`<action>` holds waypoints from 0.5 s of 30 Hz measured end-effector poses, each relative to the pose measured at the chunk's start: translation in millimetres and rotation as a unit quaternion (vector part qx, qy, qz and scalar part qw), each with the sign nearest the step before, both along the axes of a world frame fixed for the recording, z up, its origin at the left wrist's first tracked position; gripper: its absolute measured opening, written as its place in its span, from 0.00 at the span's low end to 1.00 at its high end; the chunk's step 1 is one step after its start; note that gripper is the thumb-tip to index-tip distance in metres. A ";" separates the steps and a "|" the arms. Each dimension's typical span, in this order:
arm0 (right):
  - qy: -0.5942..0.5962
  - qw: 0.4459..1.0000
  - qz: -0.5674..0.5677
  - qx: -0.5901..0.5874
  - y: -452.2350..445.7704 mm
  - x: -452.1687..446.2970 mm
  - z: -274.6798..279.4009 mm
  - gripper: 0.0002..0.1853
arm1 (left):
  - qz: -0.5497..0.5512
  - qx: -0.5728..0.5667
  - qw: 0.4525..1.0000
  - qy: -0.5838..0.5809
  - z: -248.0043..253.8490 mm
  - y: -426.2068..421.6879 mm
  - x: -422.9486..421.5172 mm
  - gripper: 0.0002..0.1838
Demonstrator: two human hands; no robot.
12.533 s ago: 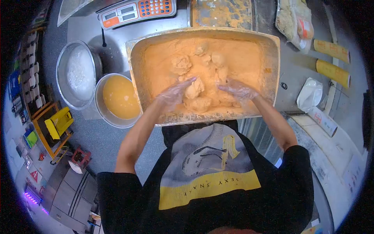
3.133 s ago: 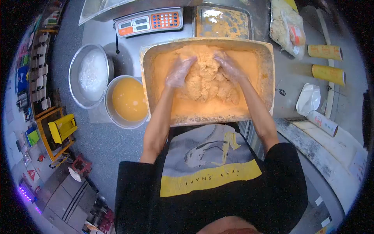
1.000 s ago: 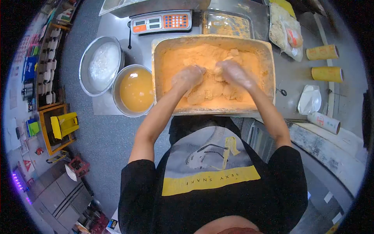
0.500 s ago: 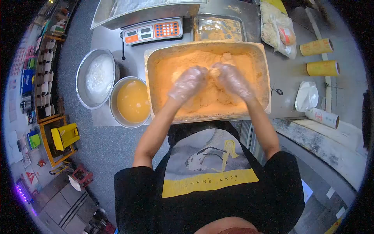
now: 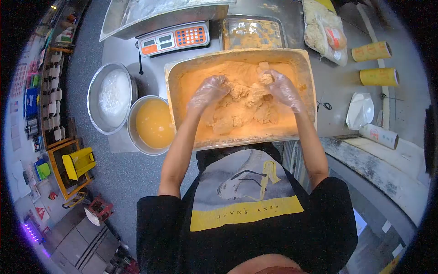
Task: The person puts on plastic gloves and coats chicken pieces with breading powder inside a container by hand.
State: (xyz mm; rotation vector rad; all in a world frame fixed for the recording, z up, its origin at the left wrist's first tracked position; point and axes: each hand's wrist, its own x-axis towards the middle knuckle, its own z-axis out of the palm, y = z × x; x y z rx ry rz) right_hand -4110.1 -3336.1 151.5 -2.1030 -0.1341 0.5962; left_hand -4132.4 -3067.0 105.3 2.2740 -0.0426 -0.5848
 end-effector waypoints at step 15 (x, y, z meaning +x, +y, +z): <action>-0.218 0.975 0.048 0.013 -12.6 -3.7 11.5 0.17 | -0.019 0.044 0.971 -0.235 56.5 -40.2 -16.1 0.10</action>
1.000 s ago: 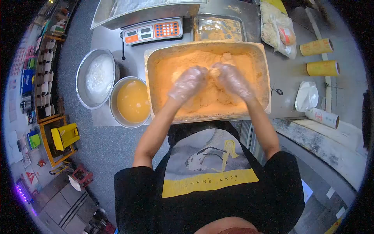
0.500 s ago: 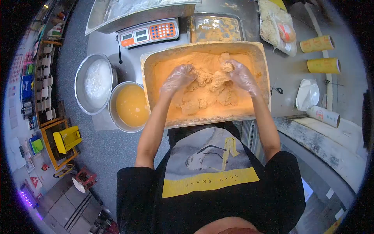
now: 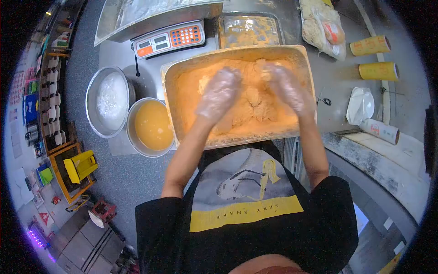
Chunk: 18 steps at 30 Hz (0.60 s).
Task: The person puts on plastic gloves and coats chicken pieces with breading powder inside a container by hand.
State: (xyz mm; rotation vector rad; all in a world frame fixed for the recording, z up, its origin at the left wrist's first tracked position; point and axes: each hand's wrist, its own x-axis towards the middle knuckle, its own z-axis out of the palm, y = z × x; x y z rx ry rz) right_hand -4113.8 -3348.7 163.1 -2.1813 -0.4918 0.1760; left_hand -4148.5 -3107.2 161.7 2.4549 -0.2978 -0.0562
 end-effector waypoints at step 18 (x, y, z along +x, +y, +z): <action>0.030 0.994 -0.002 0.110 -12.5 103.3 83.5 0.15 | -0.029 0.003 0.977 -0.213 103.6 -31.9 121.4 0.12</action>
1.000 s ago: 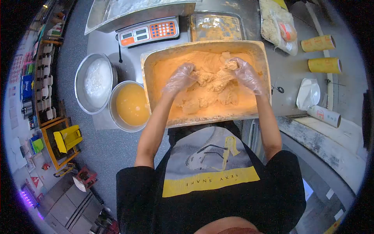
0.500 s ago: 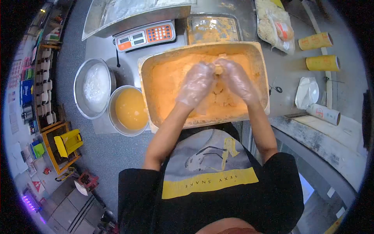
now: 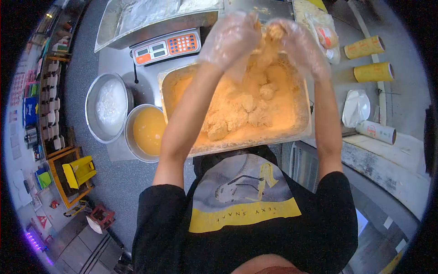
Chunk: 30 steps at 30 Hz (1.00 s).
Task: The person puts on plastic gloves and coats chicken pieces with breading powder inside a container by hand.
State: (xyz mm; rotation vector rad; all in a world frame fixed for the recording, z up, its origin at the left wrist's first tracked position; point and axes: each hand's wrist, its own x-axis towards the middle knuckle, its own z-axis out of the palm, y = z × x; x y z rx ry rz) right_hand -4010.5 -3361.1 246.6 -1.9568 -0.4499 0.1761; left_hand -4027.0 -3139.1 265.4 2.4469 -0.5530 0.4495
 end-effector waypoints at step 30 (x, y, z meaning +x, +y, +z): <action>0.174 0.902 0.038 -0.392 -42.4 -80.3 -121.6 0.19 | 0.082 -0.070 0.868 0.484 -169.0 69.3 -206.0 0.16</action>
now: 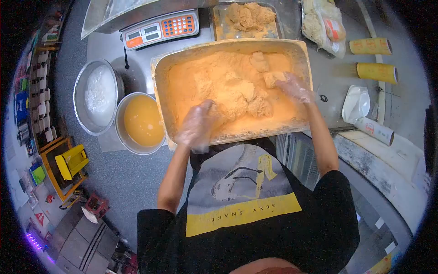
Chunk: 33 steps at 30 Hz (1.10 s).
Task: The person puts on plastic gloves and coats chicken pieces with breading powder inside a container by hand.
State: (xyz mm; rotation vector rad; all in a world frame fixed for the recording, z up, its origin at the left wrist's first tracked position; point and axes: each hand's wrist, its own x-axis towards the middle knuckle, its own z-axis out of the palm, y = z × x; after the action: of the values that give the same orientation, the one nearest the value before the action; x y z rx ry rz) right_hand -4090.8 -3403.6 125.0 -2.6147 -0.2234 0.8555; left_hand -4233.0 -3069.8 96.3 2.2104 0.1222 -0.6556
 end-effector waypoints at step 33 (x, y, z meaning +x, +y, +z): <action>0.007 0.995 0.093 0.019 59.0 -18.3 -87.3 0.31 | 0.030 -0.098 0.989 0.105 -39.5 20.7 27.4 0.20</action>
State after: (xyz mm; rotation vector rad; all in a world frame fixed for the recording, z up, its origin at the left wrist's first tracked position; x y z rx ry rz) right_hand -4109.0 -3344.5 37.6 -2.5803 -0.4806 0.9201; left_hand -4205.6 -3049.0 56.8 1.9381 0.2210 -0.8300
